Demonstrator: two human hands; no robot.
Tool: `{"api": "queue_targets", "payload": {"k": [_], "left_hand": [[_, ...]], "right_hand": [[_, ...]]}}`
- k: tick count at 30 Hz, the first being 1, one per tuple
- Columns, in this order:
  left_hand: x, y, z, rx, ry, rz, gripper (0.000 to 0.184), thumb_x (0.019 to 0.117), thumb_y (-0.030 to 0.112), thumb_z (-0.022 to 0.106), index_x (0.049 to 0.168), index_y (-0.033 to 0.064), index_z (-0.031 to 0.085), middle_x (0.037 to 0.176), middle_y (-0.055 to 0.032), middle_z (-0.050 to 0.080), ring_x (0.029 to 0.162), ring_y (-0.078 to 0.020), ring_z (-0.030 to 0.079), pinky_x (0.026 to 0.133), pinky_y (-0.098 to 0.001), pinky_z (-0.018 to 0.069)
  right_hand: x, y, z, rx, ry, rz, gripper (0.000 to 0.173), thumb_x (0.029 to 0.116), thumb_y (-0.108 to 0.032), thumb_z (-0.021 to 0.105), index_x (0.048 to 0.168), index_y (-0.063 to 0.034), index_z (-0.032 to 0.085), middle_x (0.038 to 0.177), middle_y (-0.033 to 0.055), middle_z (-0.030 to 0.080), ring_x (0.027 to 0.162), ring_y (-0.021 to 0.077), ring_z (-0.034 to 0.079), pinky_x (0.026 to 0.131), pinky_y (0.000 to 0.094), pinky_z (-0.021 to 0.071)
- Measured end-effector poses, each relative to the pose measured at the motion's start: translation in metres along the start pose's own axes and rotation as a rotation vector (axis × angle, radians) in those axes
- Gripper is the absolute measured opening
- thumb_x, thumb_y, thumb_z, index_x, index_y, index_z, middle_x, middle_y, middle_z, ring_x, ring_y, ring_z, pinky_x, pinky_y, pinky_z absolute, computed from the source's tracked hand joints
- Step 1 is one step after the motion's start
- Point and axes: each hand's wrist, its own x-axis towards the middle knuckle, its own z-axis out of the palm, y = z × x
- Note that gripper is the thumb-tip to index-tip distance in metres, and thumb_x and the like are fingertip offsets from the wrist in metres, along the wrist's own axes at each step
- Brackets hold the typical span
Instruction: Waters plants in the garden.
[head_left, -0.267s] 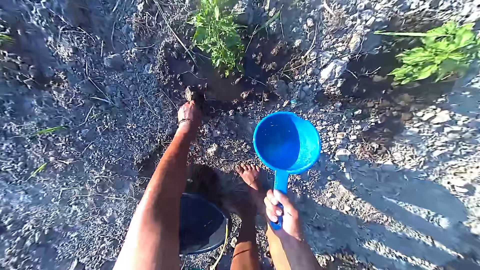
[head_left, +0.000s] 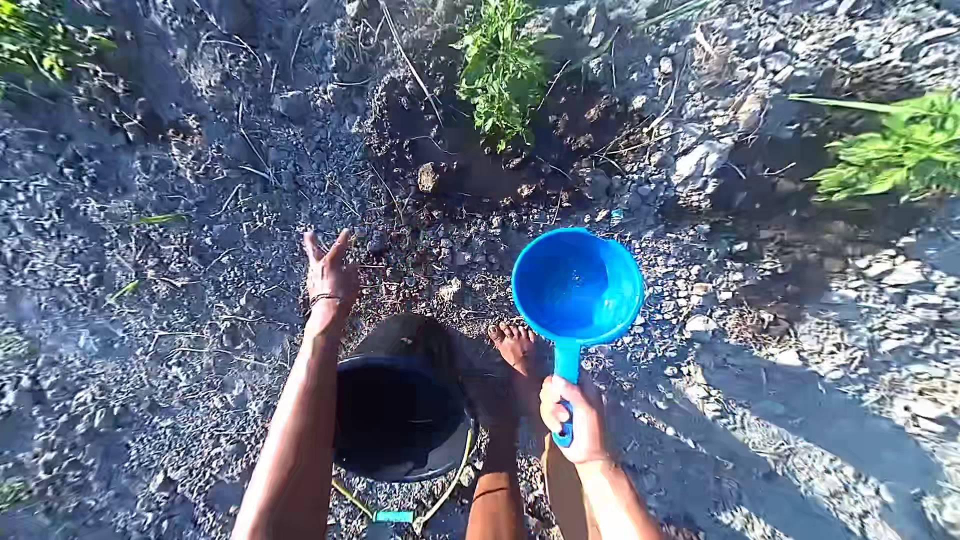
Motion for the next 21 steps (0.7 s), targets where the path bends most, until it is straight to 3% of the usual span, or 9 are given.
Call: {"api": "queue_targets", "payload": {"k": [1,3,5,8,11,14,16,18,21], "left_hand": [[0.026,-0.100,0.012,-0.025,0.075,0.056,0.089,0.0837,0.007,0.080,0.159,0.0064,0.034,0.163,-0.0384,0.012,0.131,-0.0643,0.043,0.097,-0.0745,0.0443],[0.025,-0.220,0.001,-0.104,0.049,-0.108,0.121,0.0799,0.031,0.086,0.167,0.0186,0.003,0.166,-0.0313,-0.016,0.150,-0.0575,0.014,0.113,-0.0713,0.0305],[-0.034,-0.283,-0.011,-0.186,0.083,-0.352,0.111,0.0851,0.043,0.080,0.166,0.0097,0.010,0.167,-0.0327,-0.006,0.154,-0.0502,0.009,0.121,-0.0635,0.0229],[-0.161,-0.348,0.018,-0.347,0.161,-0.840,0.097,0.0940,0.056,0.067,0.158,-0.0043,0.026,0.162,-0.0377,0.018,0.149,-0.0522,0.026,0.118,-0.0640,0.0291],[-0.251,-0.324,0.082,-0.920,0.097,-1.296,0.088,0.1009,0.067,0.045,0.156,-0.0015,0.032,0.153,-0.0359,0.038,0.135,-0.0517,0.045,0.102,-0.0693,0.0429],[-0.270,-0.283,0.144,-1.516,0.286,-1.478,0.081,0.1010,0.066,0.044,0.159,0.0121,0.026,0.151,-0.0298,0.040,0.117,-0.0463,0.055,0.084,-0.0630,0.0505],[-0.264,-0.277,0.174,-1.564,0.586,-1.520,0.056,0.1063,0.048,0.050,0.142,0.0048,0.045,0.120,-0.0239,0.059,0.088,-0.0337,0.063,0.067,-0.0486,0.0531],[-0.266,-0.271,0.173,-1.558,0.721,-1.524,0.036,0.1074,0.035,0.053,0.109,-0.0008,0.057,0.079,-0.0114,0.060,0.059,-0.0191,0.056,0.052,-0.0359,0.0491],[-0.289,-0.264,0.122,-1.878,0.678,-1.291,0.024,0.1084,0.023,0.050,0.105,0.0009,0.059,0.071,-0.0067,0.064,0.044,-0.0095,0.049,0.042,-0.0250,0.0445]], "right_hand": [[-0.003,-0.003,0.000,-0.067,-0.009,-0.005,0.007,0.0892,-0.011,0.059,0.096,-0.0093,0.060,0.057,-0.0010,0.057,0.037,0.0032,0.048,0.035,0.0181,0.0416],[-0.013,-0.015,-0.003,-0.273,-0.073,0.000,0.011,0.0885,-0.010,0.058,0.099,-0.0110,0.061,0.057,-0.0025,0.057,0.038,0.0028,0.047,0.036,0.0184,0.0412],[-0.022,-0.037,-0.009,-0.596,-0.189,-0.011,0.014,0.0857,-0.010,0.061,0.099,-0.0115,0.066,0.058,-0.0048,0.060,0.040,0.0021,0.048,0.038,0.0191,0.0420],[-0.032,-0.081,0.008,-1.278,-0.501,-0.061,0.033,0.0815,-0.016,0.067,0.109,0.0023,0.071,0.071,-0.0016,0.069,0.055,0.0013,0.060,0.052,0.0211,0.0535],[-0.028,-0.096,0.056,-1.757,-1.025,-0.234,0.031,0.0784,-0.015,0.068,0.100,0.0060,0.075,0.079,0.0167,0.074,0.069,0.0254,0.072,0.067,0.0464,0.0590],[-0.022,-0.062,0.134,-2.243,-1.416,0.032,0.048,0.0939,-0.017,0.065,0.141,-0.0133,0.063,0.107,0.0258,0.073,0.098,0.0442,0.071,0.087,0.0636,0.0548],[-0.018,-0.013,0.180,-2.645,-1.419,0.234,0.049,0.1010,-0.022,0.059,0.149,-0.0265,0.053,0.122,0.0271,0.067,0.110,0.0480,0.066,0.090,0.0671,0.0520],[-0.017,0.033,0.204,-2.899,-1.347,0.258,0.044,0.1046,-0.021,0.052,0.148,-0.0225,0.052,0.130,0.0281,0.062,0.114,0.0493,0.064,0.090,0.0662,0.0524],[-0.020,0.085,0.205,-3.048,-1.274,0.155,0.040,0.1046,-0.010,0.045,0.143,-0.0070,0.054,0.128,0.0273,0.064,0.116,0.0471,0.064,0.092,0.0624,0.0536]]}}
